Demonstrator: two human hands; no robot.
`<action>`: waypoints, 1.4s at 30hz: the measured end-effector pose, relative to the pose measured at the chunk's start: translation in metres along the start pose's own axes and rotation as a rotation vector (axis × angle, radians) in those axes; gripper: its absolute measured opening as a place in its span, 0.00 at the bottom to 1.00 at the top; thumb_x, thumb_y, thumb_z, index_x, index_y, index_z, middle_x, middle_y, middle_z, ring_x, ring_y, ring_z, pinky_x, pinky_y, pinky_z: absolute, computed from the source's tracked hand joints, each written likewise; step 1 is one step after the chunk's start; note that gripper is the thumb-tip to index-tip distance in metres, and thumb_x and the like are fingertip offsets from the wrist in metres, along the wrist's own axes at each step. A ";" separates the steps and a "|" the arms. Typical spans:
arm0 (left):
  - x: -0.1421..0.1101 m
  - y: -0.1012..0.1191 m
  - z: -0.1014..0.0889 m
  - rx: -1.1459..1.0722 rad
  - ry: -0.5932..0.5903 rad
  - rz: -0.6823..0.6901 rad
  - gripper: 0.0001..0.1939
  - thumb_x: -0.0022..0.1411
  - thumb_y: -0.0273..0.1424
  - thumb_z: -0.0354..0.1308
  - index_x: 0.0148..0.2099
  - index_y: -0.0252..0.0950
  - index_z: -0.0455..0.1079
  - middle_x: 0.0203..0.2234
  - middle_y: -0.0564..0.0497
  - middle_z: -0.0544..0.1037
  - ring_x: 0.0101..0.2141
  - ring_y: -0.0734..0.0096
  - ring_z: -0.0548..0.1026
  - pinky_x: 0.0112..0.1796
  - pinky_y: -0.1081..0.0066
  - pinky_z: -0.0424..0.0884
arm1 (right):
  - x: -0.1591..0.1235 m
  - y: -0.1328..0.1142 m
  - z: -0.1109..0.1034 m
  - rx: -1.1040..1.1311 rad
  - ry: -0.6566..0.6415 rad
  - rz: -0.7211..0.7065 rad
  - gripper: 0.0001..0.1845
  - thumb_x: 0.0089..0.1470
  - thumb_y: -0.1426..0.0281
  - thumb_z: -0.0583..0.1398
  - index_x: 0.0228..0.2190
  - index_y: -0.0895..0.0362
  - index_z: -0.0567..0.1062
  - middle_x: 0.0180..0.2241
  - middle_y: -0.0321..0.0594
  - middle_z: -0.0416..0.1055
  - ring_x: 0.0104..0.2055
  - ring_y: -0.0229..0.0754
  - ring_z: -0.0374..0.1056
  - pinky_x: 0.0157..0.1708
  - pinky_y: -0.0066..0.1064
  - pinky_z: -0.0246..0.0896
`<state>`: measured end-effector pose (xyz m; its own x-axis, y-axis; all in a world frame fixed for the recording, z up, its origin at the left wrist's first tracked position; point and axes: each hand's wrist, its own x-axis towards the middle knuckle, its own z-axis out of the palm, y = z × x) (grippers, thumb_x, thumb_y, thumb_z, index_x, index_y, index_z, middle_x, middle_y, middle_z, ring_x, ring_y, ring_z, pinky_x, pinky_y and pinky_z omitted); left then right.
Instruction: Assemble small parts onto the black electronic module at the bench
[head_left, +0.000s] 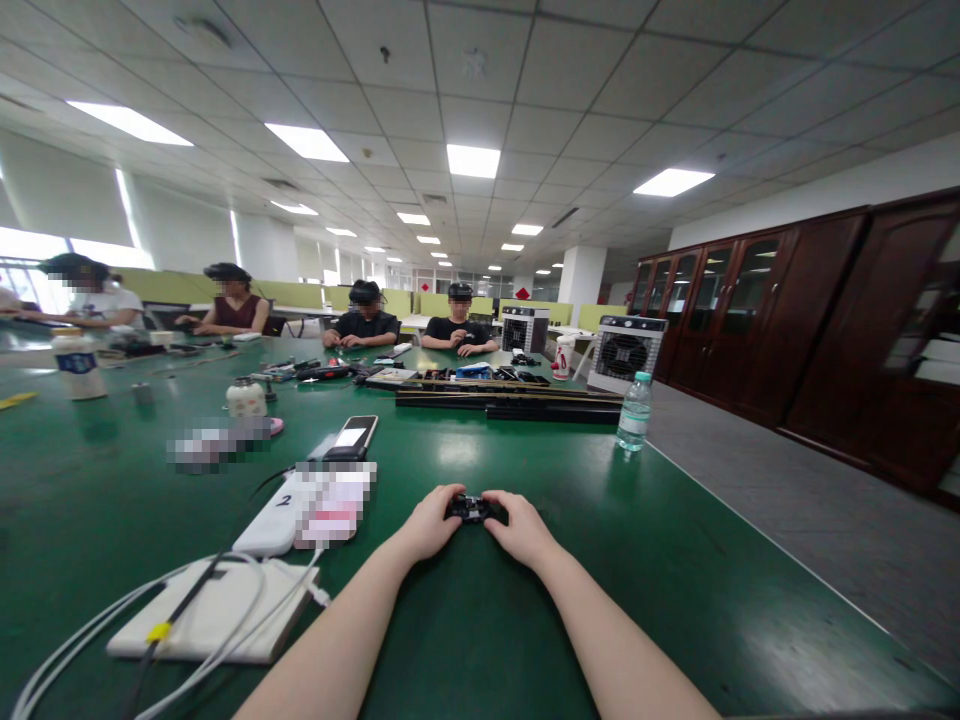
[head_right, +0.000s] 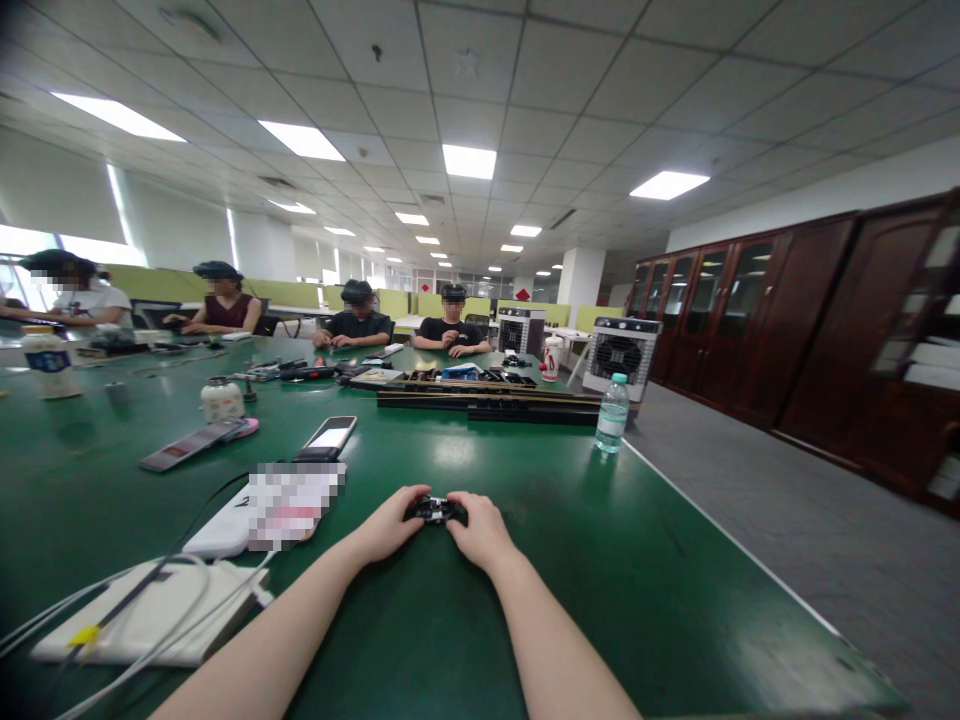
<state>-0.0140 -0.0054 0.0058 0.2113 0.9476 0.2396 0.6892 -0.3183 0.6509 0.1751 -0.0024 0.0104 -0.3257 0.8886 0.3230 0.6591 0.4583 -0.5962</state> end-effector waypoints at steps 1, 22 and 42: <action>0.000 -0.001 0.000 -0.006 0.003 -0.006 0.26 0.50 0.22 0.53 0.54 0.33 0.62 0.48 0.43 0.71 0.48 0.64 0.69 0.51 0.67 0.62 | 0.000 0.001 0.000 0.010 0.000 0.007 0.22 0.44 0.74 0.59 0.45 0.54 0.72 0.44 0.40 0.72 0.48 0.44 0.65 0.51 0.37 0.57; 0.001 -0.001 -0.001 0.053 -0.002 -0.034 0.25 0.52 0.21 0.53 0.54 0.32 0.63 0.45 0.43 0.72 0.46 0.63 0.70 0.49 0.66 0.63 | 0.002 0.005 0.000 0.096 0.015 0.020 0.24 0.46 0.82 0.49 0.44 0.57 0.71 0.41 0.40 0.74 0.46 0.39 0.68 0.50 0.33 0.60; 0.000 0.000 -0.002 -0.018 0.006 -0.012 0.24 0.51 0.20 0.53 0.52 0.35 0.65 0.49 0.45 0.70 0.50 0.65 0.68 0.53 0.67 0.61 | 0.002 0.004 0.001 0.097 0.021 0.018 0.23 0.47 0.82 0.49 0.42 0.56 0.72 0.41 0.40 0.74 0.45 0.40 0.68 0.50 0.34 0.60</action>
<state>-0.0151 -0.0050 0.0069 0.1987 0.9511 0.2364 0.6787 -0.3075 0.6669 0.1769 0.0013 0.0078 -0.3000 0.8964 0.3262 0.5956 0.4431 -0.6700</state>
